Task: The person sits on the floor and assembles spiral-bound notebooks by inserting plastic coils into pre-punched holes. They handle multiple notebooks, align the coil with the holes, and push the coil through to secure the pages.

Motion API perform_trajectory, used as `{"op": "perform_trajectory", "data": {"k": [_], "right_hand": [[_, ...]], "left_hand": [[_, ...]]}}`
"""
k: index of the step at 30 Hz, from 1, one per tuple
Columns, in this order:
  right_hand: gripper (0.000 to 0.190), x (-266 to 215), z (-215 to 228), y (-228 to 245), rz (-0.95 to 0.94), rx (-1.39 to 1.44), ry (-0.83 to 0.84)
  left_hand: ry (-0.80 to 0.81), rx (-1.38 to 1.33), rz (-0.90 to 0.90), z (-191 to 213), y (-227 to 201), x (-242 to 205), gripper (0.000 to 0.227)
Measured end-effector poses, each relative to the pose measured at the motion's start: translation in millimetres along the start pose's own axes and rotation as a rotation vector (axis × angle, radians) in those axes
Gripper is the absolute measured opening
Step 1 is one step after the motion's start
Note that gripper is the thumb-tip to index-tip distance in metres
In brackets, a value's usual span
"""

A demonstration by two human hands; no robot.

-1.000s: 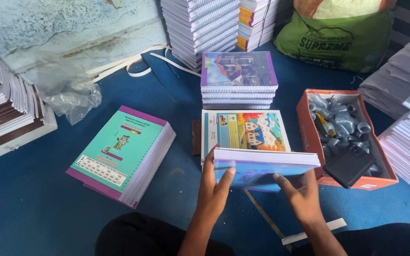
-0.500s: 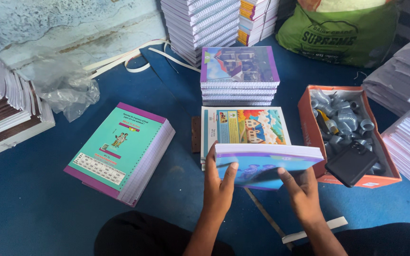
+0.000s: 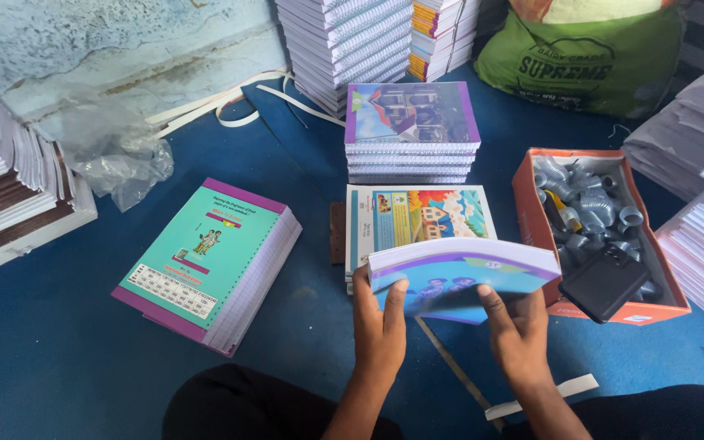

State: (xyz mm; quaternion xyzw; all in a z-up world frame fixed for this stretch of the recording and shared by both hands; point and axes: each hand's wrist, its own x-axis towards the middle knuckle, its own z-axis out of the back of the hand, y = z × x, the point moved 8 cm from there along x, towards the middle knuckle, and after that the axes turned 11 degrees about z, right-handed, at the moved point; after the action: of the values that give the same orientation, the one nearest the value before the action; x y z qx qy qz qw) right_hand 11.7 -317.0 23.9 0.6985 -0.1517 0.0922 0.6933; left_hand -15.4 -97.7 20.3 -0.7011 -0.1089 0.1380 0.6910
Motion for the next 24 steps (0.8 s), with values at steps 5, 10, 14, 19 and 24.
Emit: {"op": "perform_trajectory", "data": {"k": [5, 10, 14, 19, 24], "right_hand": [[0.052, 3, -2, -4, -0.085, -0.019, 0.043], [0.054, 7, -10, 6, -0.047, -0.024, 0.105], [0.054, 6, -8, 7, -0.062, -0.039, 0.090], [0.051, 4, -8, 4, -0.040, -0.014, 0.089], [0.050, 2, -9, 4, 0.011, -0.008, 0.058]], "left_hand": [[-0.012, 0.020, -0.023, 1, -2, 2, 0.059], [0.034, 0.084, -0.015, 3, -1, 2, 0.066], [0.069, 0.032, -0.010, 4, 1, 1, 0.070], [0.042, -0.001, -0.010, 4, 3, 3, 0.058], [0.051, -0.043, -0.059, 5, 3, 2, 0.053]]}}
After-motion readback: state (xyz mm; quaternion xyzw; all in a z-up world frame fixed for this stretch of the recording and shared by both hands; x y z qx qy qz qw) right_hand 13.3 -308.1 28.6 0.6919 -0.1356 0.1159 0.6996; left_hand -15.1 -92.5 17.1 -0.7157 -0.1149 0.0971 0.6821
